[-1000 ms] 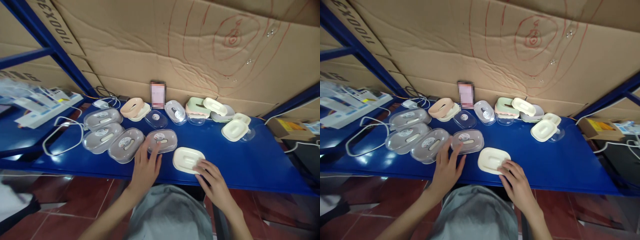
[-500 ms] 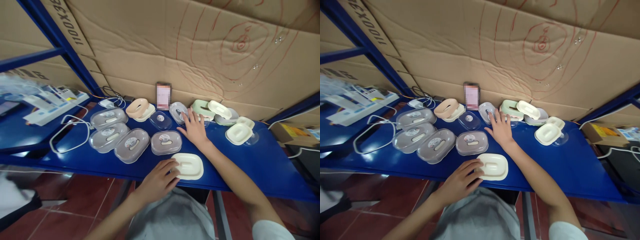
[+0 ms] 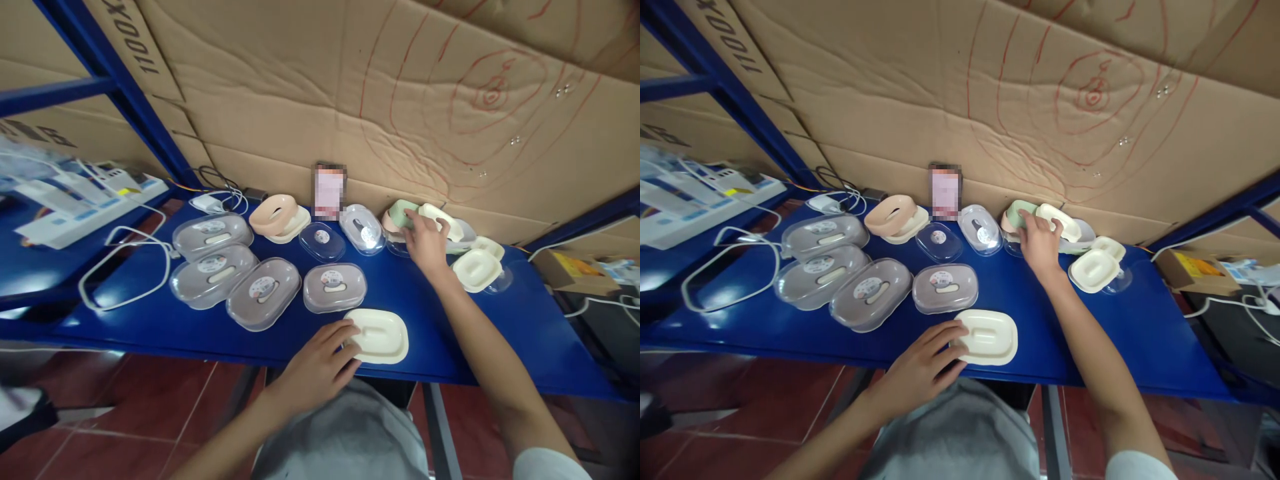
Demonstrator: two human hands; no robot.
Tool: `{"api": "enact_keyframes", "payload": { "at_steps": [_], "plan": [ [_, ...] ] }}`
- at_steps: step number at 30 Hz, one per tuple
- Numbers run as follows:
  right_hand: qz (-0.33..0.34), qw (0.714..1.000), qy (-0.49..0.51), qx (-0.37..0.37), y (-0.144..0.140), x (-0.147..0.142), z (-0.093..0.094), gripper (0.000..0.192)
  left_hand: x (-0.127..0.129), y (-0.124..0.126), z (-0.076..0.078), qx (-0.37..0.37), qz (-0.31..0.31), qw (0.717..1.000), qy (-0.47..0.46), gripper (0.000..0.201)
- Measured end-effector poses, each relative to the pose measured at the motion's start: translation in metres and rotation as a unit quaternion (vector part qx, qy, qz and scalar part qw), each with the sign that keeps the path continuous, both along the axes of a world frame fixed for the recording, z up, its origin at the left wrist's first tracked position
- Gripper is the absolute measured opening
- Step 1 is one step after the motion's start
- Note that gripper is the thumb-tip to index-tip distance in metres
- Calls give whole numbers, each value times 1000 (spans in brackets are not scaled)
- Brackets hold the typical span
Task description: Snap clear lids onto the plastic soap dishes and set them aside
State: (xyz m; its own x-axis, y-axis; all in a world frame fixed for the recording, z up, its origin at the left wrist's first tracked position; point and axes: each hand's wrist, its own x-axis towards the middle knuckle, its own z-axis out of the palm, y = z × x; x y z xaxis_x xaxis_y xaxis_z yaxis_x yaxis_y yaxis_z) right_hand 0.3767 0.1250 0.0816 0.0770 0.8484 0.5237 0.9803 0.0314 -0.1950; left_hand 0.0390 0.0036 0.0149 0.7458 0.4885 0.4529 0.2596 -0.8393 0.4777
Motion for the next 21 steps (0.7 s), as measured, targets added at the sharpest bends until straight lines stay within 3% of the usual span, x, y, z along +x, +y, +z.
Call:
{"api": "enact_keyframes", "payload": {
  "at_steps": [4, 8, 10, 14, 17, 21],
  "plan": [
    [34, 997, 64, 35, 14, 18, 17, 43, 0, 0, 1, 0, -2, 1000, 7, 10],
    [106, 962, 212, 133, 16, 26, 36, 57, 1, 0, 4, -2, -4, 1000, 14, 10],
    [114, 952, 233, 161, 4, 26, 43, 61, 1, 1, 4, -2, -4, 1000, 14, 10],
    [102, 945, 228, 210, -61, 6, 41, 55, 0, 0, -1, -3, -3, 1000, 9, 16],
    [116, 960, 205, 154, -136, -23, 19, 40, -1, -2, -5, -17, 32, 999, 10, 37],
    [194, 976, 89, 39, -214, -64, -18, 68, -1, -4, -5, -67, 62, 996, 5, 61]
  ]
}}
